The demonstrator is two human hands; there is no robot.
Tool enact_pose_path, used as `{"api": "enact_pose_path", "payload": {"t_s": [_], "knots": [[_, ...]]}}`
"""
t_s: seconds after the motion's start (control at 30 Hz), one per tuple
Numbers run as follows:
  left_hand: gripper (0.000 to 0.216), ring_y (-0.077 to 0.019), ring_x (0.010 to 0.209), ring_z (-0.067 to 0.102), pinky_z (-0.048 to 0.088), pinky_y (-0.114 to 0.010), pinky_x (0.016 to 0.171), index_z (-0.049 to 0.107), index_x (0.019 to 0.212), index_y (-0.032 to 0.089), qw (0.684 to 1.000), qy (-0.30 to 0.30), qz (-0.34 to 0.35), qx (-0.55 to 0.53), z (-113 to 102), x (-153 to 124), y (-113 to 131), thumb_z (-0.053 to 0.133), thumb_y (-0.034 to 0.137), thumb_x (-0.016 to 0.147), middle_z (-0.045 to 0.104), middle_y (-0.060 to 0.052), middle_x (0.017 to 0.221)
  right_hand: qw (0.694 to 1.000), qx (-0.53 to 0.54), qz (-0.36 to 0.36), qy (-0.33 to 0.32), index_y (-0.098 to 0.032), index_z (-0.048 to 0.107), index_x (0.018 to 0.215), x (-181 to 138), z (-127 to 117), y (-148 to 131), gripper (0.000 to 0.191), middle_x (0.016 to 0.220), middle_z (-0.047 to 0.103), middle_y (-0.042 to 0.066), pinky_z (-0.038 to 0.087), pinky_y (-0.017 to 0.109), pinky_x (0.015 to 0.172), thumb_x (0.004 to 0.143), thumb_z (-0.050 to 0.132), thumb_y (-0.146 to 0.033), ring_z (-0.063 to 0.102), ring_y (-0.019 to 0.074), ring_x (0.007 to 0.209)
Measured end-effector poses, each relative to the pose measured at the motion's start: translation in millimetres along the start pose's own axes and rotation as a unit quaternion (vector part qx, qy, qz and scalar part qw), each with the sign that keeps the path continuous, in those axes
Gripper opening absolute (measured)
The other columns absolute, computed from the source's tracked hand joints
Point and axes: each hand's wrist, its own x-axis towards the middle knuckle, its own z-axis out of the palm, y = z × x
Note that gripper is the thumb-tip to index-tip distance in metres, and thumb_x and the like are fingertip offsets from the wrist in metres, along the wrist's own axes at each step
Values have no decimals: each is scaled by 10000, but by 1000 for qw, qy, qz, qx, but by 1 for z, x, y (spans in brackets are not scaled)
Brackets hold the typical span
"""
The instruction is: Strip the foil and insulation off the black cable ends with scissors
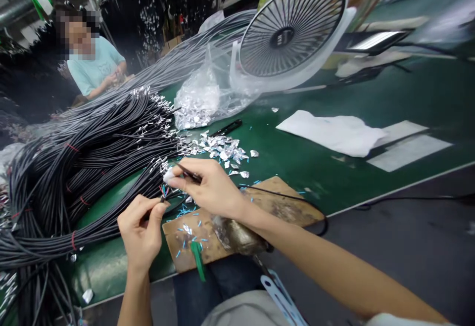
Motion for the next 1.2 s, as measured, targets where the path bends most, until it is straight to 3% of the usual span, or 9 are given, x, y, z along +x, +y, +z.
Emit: {"api": "enact_pose_path", "payload": {"t_s": [0.13,0.27,0.43,0.63,0.7,0.8,0.87,1.0,1.2], "knots": [[158,-81,519,457,325,-215,462,709,740,187,999,-16,-2,39,-2,-3,-2,601,243,840,535,19,586,997,42,-11,-58,-133,571,603,-1,-1,-4,222,586,442,-47,304,206,536,818,621,-145,385,69,561],[121,-73,513,449,329,-207,460,710,744,193,998,-21,4,52,-2,-3,-1,623,225,823,523,30,583,996,68,7,-50,-127,571,575,-1,-2,-7,212,547,415,-57,280,207,513,786,591,-116,353,58,528],[60,-65,567,496,373,-181,496,681,744,205,998,54,21,21,3,-2,3,665,161,781,567,49,635,995,83,40,-37,-134,550,533,-3,0,-9,238,497,360,-65,237,217,465,771,535,-147,303,52,476],[92,-76,613,542,410,-190,540,691,770,216,991,117,55,36,5,-1,3,696,127,748,612,48,664,996,77,42,-29,-150,546,531,-3,-1,-10,228,503,368,-61,274,213,480,758,544,-177,320,60,491],[83,-88,615,551,420,-204,543,695,778,215,988,137,60,46,4,-1,3,705,142,741,617,39,665,996,66,53,-30,-149,623,656,-3,-1,-10,192,559,444,-44,308,213,502,808,542,-233,376,73,521],[58,-111,601,558,441,-235,537,694,790,202,987,141,53,51,1,-1,5,689,158,752,617,15,659,997,40,51,-34,-160,666,991,-4,-2,-10,237,817,621,29,423,253,650,874,519,-305,542,129,723],[51,-118,588,554,447,-246,527,690,792,195,988,139,49,51,-1,-1,6,669,157,765,612,7,654,998,23,28,-46,-157,667,1044,-5,-2,-10,254,878,644,56,443,285,726,892,513,-289,565,153,800],[80,-108,586,544,448,-236,526,679,802,201,987,142,49,51,-2,-2,6,660,131,768,601,19,659,997,8,-21,-80,-121,718,953,-5,-2,-11,214,670,572,10,403,254,627,879,539,-212,491,115,621],[137,-92,592,523,433,-214,527,672,837,211,989,129,58,50,-1,-4,4,655,94,769,590,36,676,995,19,2,-94,-130,746,890,-6,-2,-11,194,593,512,-19,325,213,532,863,560,-178,426,83,550]]}}
